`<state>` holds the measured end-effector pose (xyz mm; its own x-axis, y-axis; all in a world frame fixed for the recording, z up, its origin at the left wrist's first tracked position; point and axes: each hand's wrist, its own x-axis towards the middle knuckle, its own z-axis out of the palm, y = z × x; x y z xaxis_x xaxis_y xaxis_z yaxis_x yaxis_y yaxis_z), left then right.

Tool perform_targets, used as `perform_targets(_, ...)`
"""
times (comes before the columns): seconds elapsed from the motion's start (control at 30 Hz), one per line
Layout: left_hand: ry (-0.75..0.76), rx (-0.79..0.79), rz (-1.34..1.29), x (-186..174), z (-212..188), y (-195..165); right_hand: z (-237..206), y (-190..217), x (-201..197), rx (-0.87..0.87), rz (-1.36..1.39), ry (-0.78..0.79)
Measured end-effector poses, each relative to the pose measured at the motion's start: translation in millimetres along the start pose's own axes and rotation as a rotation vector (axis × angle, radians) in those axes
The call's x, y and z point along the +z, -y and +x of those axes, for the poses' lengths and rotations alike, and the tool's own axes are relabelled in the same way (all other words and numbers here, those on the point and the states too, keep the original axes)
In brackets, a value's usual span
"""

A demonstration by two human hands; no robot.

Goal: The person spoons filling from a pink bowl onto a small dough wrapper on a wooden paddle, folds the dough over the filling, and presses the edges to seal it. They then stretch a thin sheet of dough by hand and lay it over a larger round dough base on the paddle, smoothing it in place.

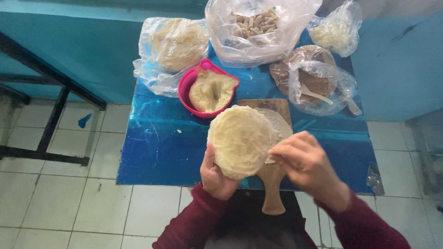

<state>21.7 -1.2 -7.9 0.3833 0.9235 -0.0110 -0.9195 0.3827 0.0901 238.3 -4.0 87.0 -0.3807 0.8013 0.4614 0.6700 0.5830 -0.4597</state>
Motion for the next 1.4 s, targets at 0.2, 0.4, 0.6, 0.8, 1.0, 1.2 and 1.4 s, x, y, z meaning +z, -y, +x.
perform_targets(0.2,0.182,0.039,-0.004,-16.7,-4.3,11.1,8.2,33.2,41.9,0.058,0.202,-0.001)
perform_targets(0.4,0.219,0.085,0.058,-37.8,-5.9,19.8,5.7,38.6,57.1,0.056,0.174,-0.044)
perform_targets(0.6,0.14,0.0,0.313,-43.1,-7.6,17.5,-0.3,26.3,59.4,0.433,0.36,-0.057)
perform_targets(0.8,0.068,-0.028,0.283,-44.0,-5.5,20.0,15.1,9.3,70.5,0.419,0.15,-0.121)
perform_targets(1.0,0.046,0.012,0.225,-41.5,-3.3,17.8,24.5,-4.1,61.9,0.125,0.237,0.058)
perform_targets(1.2,0.024,-0.05,0.24,-35.1,-3.0,13.5,46.3,-32.7,41.2,0.481,0.578,0.221)
perform_targets(1.4,0.002,-0.104,0.252,-25.3,-8.7,7.3,66.4,-65.1,11.4,0.741,0.872,0.242)
